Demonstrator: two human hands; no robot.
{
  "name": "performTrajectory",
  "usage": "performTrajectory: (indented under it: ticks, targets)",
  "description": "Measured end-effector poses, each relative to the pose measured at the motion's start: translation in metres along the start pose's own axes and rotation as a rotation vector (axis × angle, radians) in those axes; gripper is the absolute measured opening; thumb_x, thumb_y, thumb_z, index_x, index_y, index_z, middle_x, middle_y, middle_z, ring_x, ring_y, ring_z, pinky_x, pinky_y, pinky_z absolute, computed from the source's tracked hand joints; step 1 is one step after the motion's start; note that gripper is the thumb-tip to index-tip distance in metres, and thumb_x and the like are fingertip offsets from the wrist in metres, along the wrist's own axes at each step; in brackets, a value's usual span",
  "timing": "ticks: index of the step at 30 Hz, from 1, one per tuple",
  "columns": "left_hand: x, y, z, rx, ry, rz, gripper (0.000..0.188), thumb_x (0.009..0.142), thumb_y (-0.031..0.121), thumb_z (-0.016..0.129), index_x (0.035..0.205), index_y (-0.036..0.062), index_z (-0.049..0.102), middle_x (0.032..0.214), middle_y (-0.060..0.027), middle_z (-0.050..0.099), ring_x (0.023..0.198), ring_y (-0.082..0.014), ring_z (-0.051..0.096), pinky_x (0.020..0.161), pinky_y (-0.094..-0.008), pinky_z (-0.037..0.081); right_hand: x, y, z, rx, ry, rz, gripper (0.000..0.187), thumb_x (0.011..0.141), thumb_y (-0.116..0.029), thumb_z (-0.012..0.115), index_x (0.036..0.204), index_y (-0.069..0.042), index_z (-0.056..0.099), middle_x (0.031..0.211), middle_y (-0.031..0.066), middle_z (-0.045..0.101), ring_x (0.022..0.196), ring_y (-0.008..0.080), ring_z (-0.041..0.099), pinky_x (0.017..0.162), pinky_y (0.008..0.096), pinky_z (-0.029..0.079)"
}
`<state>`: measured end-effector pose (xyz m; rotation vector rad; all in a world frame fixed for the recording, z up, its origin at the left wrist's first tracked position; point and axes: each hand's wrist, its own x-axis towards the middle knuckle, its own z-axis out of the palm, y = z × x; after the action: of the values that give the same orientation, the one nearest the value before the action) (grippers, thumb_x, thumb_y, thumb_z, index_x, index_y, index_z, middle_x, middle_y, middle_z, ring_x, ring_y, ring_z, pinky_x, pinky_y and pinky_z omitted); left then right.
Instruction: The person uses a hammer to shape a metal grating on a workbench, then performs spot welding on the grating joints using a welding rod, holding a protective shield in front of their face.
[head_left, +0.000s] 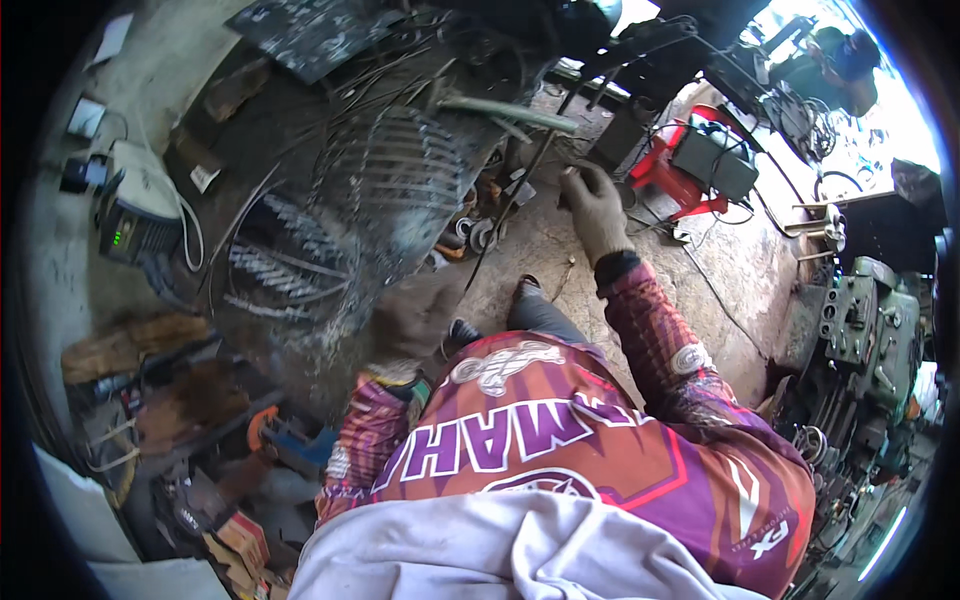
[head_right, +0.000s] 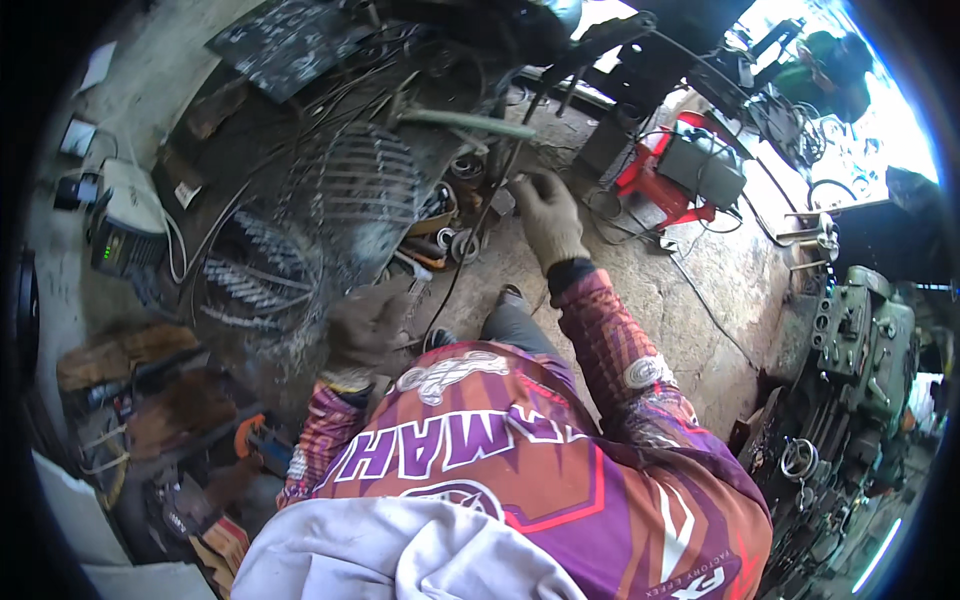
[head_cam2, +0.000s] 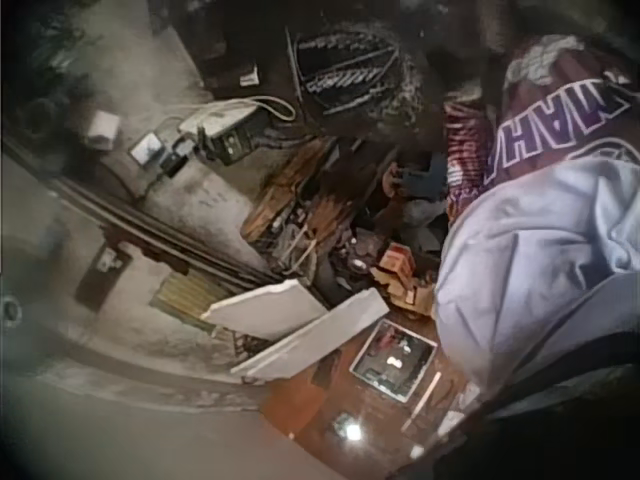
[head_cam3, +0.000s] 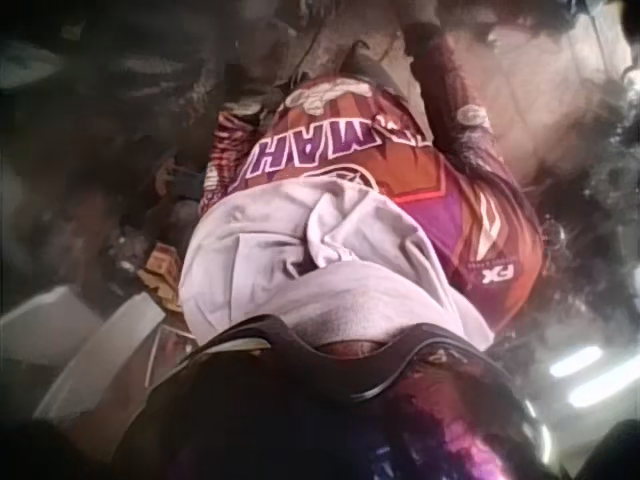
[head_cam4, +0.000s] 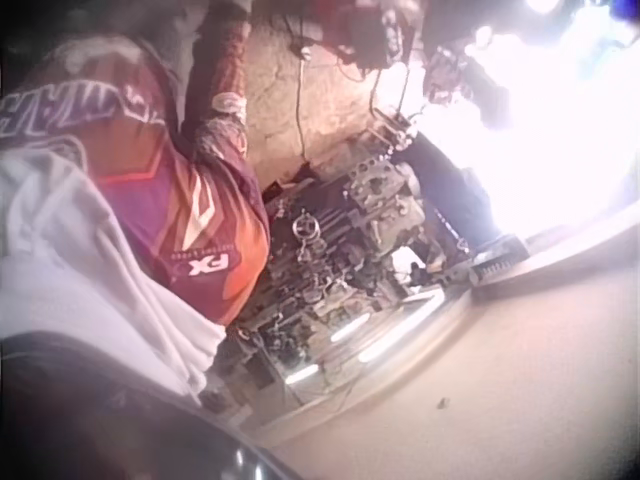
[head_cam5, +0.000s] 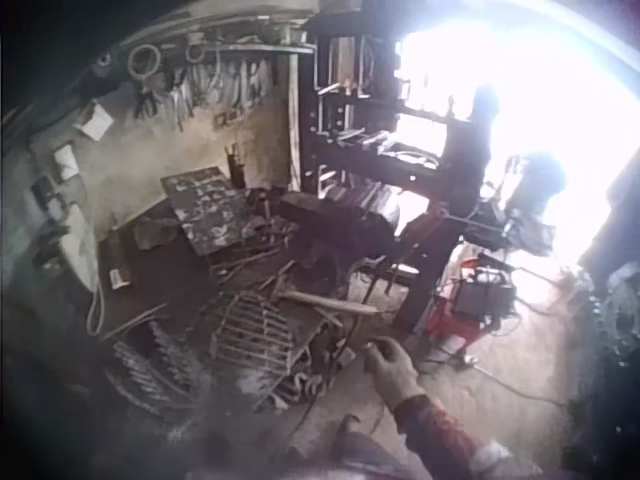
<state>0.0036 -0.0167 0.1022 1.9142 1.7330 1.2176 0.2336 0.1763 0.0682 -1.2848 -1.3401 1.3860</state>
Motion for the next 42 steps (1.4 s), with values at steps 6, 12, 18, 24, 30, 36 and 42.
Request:
performTrajectory:
  ticks: [6, 12, 18, 24, 30, 36, 42]
  targets:
    - [0.017, -0.034, 0.006, 0.133, 0.056, -0.233, 0.025, 0.093, 0.023, 0.067, 0.111, 0.0066, 0.071, 0.091, -0.0173, 0.071, 0.084, -0.0305, 0.072, 0.070, -0.0383, 0.055, 0.152, -0.011, -0.054, -0.230, 0.383, -0.174, 0.054, 0.090, -0.039, 0.068, 0.122, 0.004, 0.060, 0.101, 0.0090, 0.068, 0.085, 0.0151, 0.063, 0.079, 0.0293, 0.050]
    - [0.029, -0.030, 0.015, 0.207, 0.084, -0.342, 0.023, 0.091, 0.021, 0.068, 0.110, 0.0082, 0.071, 0.088, -0.0170, 0.071, 0.078, -0.0318, 0.071, 0.066, -0.0401, 0.054, 0.194, -0.008, -0.029, -0.167, 0.571, -0.216, 0.049, 0.080, -0.041, 0.077, 0.108, 0.000, 0.070, 0.103, 0.0102, 0.073, 0.096, 0.0213, 0.068, 0.087, 0.0344, 0.050]
    - [0.034, -0.029, 0.023, 0.301, 0.078, -0.408, 0.023, 0.088, 0.019, 0.070, 0.109, 0.0101, 0.071, 0.085, -0.0166, 0.069, 0.075, -0.0337, 0.068, 0.064, -0.0417, 0.053, 0.190, -0.032, -0.017, -0.288, 0.686, -0.186, 0.051, 0.075, -0.040, 0.081, 0.105, -0.001, 0.068, 0.101, 0.0141, 0.073, 0.098, 0.0311, 0.069, 0.090, 0.0402, 0.050]
    - [0.033, -0.033, 0.025, 0.331, 0.117, -0.439, 0.022, 0.086, 0.017, 0.069, 0.107, 0.0105, 0.071, 0.086, -0.0163, 0.069, 0.076, -0.0344, 0.068, 0.065, -0.0430, 0.052, 0.198, -0.039, -0.011, -0.220, 0.732, -0.217, 0.049, 0.073, -0.038, 0.081, 0.103, -0.001, 0.066, 0.099, 0.0155, 0.072, 0.097, 0.0315, 0.069, 0.090, 0.0418, 0.050]
    - [0.034, -0.028, 0.021, 0.360, 0.042, -0.487, 0.028, 0.091, 0.021, 0.066, 0.112, 0.0039, 0.070, 0.097, -0.0182, 0.071, 0.085, -0.0296, 0.071, 0.072, -0.0375, 0.054, 0.207, -0.046, -0.022, -0.183, 0.901, -0.410, 0.040, 0.079, -0.026, 0.079, 0.097, 0.006, 0.064, 0.093, 0.0160, 0.071, 0.090, 0.0275, 0.068, 0.082, 0.0382, 0.051]
    - [0.033, -0.030, 0.022, 0.310, 0.161, -0.400, 0.028, 0.085, 0.018, 0.071, 0.111, 0.0063, 0.071, 0.083, -0.0179, 0.070, 0.071, -0.0298, 0.070, 0.063, -0.0385, 0.053, 0.154, -0.076, -0.077, 0.203, 0.536, -0.577, 0.030, 0.085, -0.011, 0.071, 0.107, 0.005, 0.059, 0.096, 0.0117, 0.070, 0.082, 0.0212, 0.068, 0.075, 0.0285, 0.055]
    - [0.014, -0.058, 0.016, -0.104, 0.286, -0.567, 0.035, 0.092, 0.029, 0.069, 0.114, 0.0023, 0.065, 0.077, -0.0057, 0.066, 0.064, -0.0142, 0.062, 0.061, -0.0296, 0.050, 0.069, -0.043, -0.132, 0.159, 0.475, -0.494, 0.025, 0.088, -0.004, 0.063, 0.110, 0.000, 0.053, 0.085, 0.0102, 0.066, 0.078, 0.0222, 0.069, 0.074, 0.0315, 0.059]
